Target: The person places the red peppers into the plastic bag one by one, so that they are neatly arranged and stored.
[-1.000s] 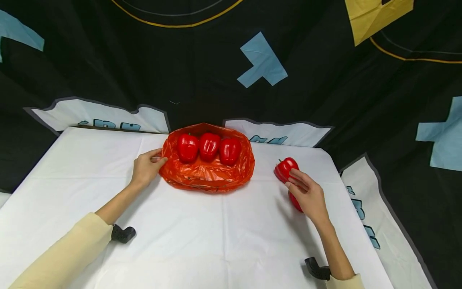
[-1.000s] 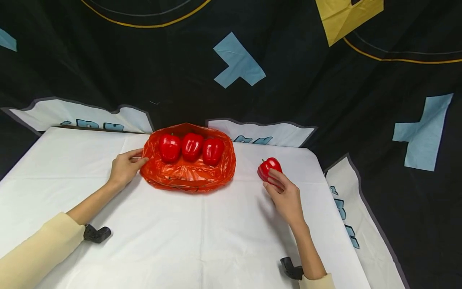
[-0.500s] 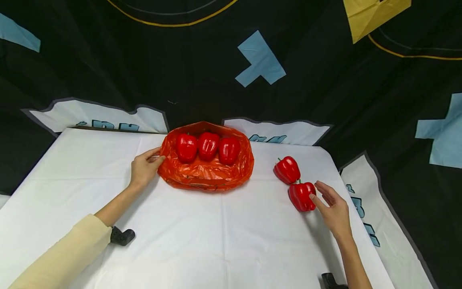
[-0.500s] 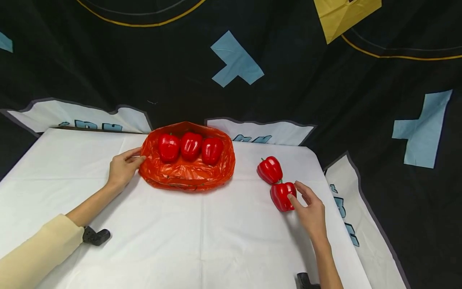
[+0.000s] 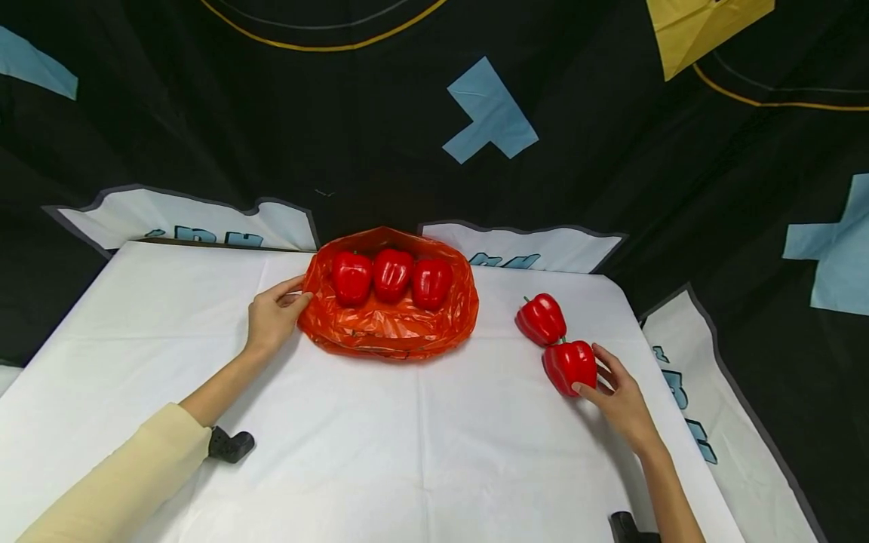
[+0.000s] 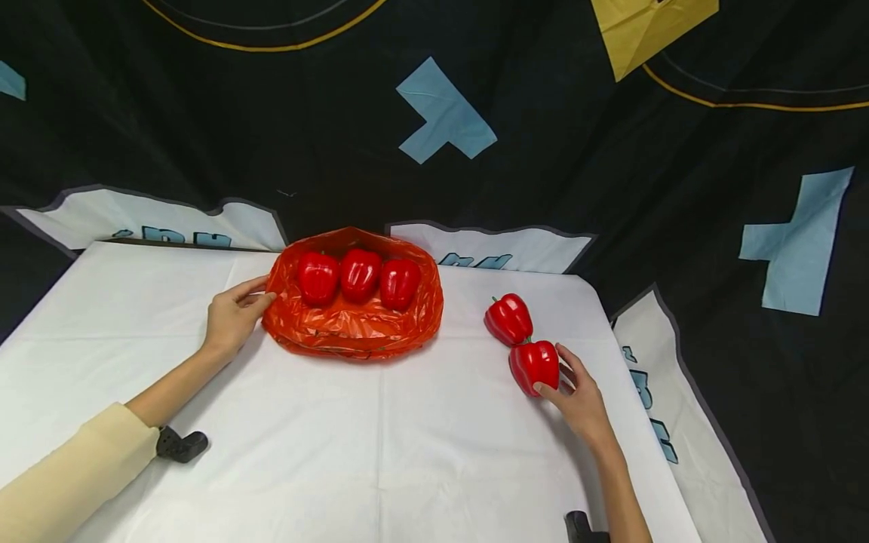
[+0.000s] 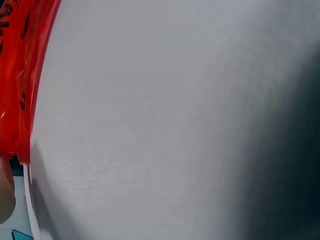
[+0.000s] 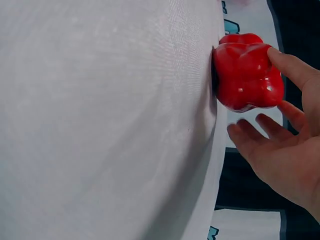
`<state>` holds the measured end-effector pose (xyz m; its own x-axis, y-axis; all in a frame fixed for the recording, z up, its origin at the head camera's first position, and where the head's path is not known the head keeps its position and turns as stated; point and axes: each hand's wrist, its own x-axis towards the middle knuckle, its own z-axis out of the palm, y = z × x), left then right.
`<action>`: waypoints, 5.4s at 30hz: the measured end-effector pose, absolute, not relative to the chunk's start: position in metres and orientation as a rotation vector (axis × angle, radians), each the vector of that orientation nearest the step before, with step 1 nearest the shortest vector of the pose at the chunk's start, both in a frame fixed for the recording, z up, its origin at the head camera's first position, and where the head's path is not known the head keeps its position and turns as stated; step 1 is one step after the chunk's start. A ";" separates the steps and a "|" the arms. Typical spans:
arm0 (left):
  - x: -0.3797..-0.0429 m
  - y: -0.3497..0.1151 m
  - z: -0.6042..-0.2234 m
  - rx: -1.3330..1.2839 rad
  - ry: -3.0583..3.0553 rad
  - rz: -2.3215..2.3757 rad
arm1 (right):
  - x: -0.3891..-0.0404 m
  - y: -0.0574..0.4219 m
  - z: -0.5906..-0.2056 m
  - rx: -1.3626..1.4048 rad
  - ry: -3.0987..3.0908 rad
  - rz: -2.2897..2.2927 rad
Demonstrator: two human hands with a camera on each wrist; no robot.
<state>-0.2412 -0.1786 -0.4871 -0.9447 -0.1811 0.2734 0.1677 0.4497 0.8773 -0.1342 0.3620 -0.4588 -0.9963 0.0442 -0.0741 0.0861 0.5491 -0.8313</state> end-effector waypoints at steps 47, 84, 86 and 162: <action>-0.245 -0.176 -0.478 0.029 -2.412 -1.522 | -0.170 0.310 -0.415 -0.124 2.538 -1.764; -0.244 -0.175 -0.480 0.007 -2.424 -1.514 | -0.243 0.075 -0.453 -0.183 2.349 -1.784; -0.245 -0.174 -0.480 0.009 -2.425 -1.512 | -0.242 0.074 -0.453 -0.170 2.354 -1.770; -0.243 -0.176 -0.478 -0.037 -2.445 -1.547 | -0.247 0.360 -0.433 -0.033 2.581 -1.540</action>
<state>-0.2431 -0.1763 -0.4779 -0.9691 -0.1099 0.2208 0.1524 0.4368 0.8865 -0.2474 0.3599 -0.4334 -0.9905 -0.0885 -0.1054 0.0508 0.4771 -0.8774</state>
